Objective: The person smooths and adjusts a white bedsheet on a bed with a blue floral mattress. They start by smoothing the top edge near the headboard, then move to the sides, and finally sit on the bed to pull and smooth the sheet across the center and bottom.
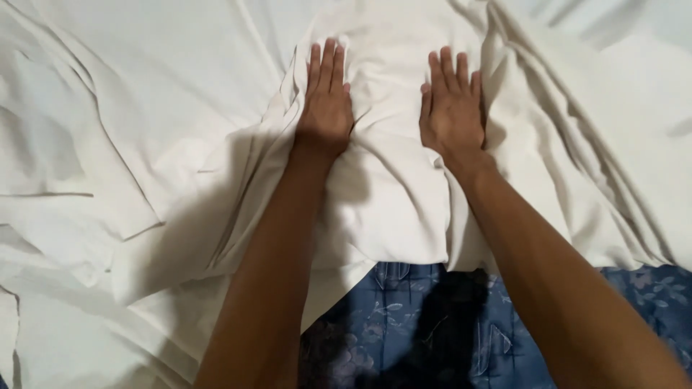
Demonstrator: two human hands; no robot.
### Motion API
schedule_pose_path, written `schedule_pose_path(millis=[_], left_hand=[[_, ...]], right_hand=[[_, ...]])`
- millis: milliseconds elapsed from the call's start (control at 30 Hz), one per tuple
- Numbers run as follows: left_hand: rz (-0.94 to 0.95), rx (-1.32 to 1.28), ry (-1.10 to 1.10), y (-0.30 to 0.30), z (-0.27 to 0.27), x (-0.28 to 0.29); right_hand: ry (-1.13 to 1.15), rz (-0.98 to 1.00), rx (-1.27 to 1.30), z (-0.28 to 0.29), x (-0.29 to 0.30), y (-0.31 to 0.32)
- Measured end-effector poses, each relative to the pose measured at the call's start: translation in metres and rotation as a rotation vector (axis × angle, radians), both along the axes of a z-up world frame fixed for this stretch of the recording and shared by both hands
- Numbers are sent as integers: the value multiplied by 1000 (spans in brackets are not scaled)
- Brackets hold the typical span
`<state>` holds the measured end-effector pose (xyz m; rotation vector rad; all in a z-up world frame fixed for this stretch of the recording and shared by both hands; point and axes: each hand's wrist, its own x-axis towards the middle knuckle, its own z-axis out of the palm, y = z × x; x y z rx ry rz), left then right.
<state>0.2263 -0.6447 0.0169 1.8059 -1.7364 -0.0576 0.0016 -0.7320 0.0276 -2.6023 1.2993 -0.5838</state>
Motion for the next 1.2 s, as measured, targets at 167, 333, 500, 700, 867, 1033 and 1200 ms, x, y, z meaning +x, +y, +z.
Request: schedule_pose_path(millis=[167,333,500,700,867,1033,1200], left_hand=[[19,64,-74,7,10,2],[20,-197,-233,53,28,-13],[-60,68,-28,116,101,-42],[-116,152,-115,159,83,-47],[-122,117,-328,118,75,-11],[-67,-15,-665,-7,136,43],[215,-3,-510,-96,124,29]], right_hand=[[49,3,121,18,-9,0],[48,-7,144,68,-38,42],[238,-10,255,108,-61,98],[237,-16,151,82,-84,149],[265,3,28,103,-87,107],[300,22,-180,145,-62,-43],[114,-167,-194,169,-10,-89]])
